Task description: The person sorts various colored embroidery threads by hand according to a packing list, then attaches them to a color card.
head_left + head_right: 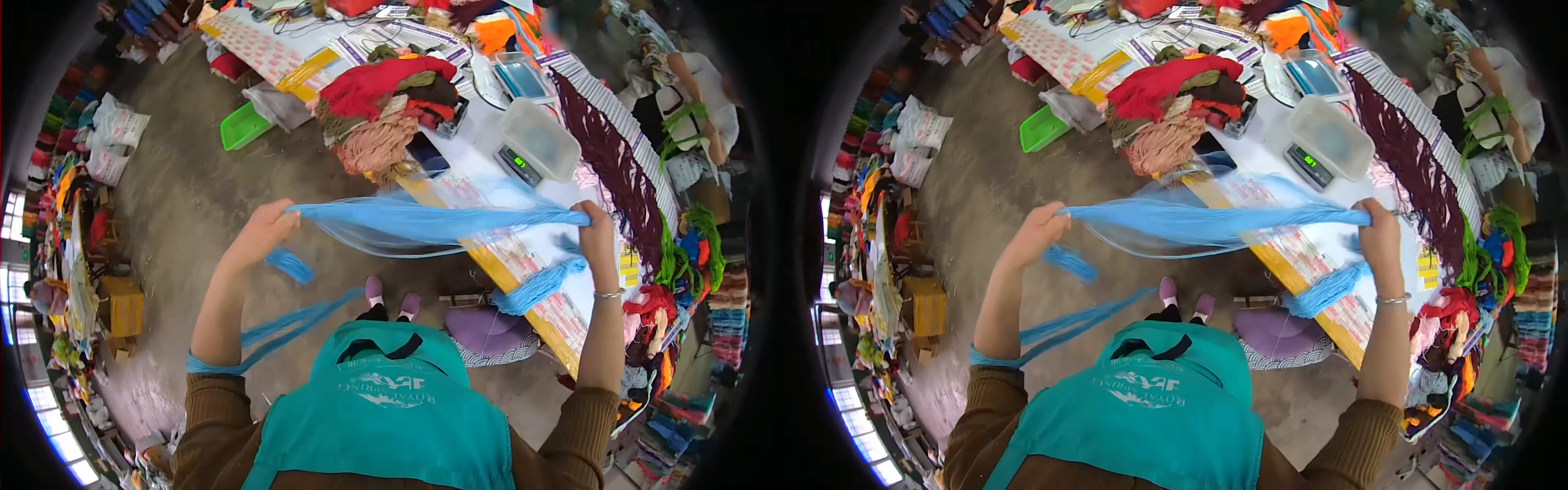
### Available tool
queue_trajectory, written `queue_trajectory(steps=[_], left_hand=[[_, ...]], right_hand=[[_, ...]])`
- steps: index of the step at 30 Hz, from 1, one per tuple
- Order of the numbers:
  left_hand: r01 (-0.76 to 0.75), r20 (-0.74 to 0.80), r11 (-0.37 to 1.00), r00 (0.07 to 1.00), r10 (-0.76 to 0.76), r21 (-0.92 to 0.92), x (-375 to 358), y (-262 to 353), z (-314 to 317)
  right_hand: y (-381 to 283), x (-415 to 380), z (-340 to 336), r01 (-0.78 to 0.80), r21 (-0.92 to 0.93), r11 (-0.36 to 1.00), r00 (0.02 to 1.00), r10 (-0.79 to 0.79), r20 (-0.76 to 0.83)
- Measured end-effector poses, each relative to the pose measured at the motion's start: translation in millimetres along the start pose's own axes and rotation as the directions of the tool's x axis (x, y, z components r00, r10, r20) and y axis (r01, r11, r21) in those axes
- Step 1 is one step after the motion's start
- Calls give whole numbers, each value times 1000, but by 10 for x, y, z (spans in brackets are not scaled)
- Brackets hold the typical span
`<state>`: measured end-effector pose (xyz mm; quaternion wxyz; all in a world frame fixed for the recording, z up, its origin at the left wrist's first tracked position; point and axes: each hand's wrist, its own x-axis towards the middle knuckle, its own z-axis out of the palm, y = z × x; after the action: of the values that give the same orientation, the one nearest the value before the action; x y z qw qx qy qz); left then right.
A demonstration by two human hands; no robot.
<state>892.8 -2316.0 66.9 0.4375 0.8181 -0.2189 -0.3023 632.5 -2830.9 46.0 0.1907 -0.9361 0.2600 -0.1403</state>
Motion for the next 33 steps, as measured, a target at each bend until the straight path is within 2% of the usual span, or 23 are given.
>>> queue_trajectory(steps=[2,4,5,6,7,9,10,11,12,13,14,15,16,18,19,21,22,24,25,27,30,32,33], left_hand=[[28,-33,998,999,-26,62,105,59,4],[47,94,936,992,-85,348,270,-25,-109],[-217,94,867,976,196,449,318,-38,-66],[-447,123,714,880,458,539,368,-11,22],[-449,209,834,892,400,322,474,238,98],[-620,163,776,759,630,-115,689,566,552],[-636,229,746,709,666,-198,743,723,797],[-528,409,787,672,617,-320,751,901,1008],[-338,516,810,639,571,-479,720,948,1232],[-254,732,851,434,525,-460,742,1052,1317],[-79,818,908,408,406,-411,649,1121,1357],[-45,891,952,340,301,-304,593,1125,1382],[-10,904,950,304,300,-312,589,990,1411],[60,942,967,245,227,-249,580,912,1295],[62,945,967,238,225,-246,571,854,1268],[186,863,883,371,343,-431,522,716,1261],[382,815,728,381,437,-569,479,747,1225],[381,666,572,594,451,-726,502,851,1280],[392,616,488,617,489,-780,595,823,1329],[367,527,394,713,462,-843,681,926,1339],[317,480,398,767,426,-861,769,979,1363],[309,498,433,745,444,-847,783,959,1397],[317,525,456,717,459,-831,782,960,1399]], right_hand=[[-313,34,-366,71,60,996,994,-66,-85],[-889,52,-718,77,166,983,986,-51,-156],[-1235,15,-882,113,128,985,987,-96,-132],[-1549,-19,-989,150,91,985,985,-140,-105],[-1807,-35,-1026,250,56,967,966,-245,-77],[-2198,-19,-988,441,-32,897,898,-440,21],[-2351,30,-941,529,-82,845,848,-522,90],[-2491,87,-877,540,-63,839,839,-531,123],[-2517,175,-822,545,-69,835,837,-537,109],[-2518,286,-749,551,-76,831,834,-543,96],[-2447,415,-685,540,-100,836,841,-539,34],[-2308,546,-615,498,-88,862,866,-500,3],[-2138,665,-546,455,-72,888,889,-457,-28],[-1809,843,-434,163,-140,977,985,-152,83],[-1576,824,-321,155,-141,978,986,-144,83],[-1167,780,-76,282,-389,877,946,-323,-42],[-1136,642,-49,247,-422,872,968,-244,62],[-1172,400,41,289,-55,956,955,-285,79],[-1327,260,71,94,197,976,983,-122,138],[-1525,-49,248,-29,471,882,993,-30,118],[-1982,-446,441,-197,783,589,980,104,168],[-2311,-552,501,-178,790,587,984,122,132],[-2409,-582,569,-200,823,532,979,140,148]])
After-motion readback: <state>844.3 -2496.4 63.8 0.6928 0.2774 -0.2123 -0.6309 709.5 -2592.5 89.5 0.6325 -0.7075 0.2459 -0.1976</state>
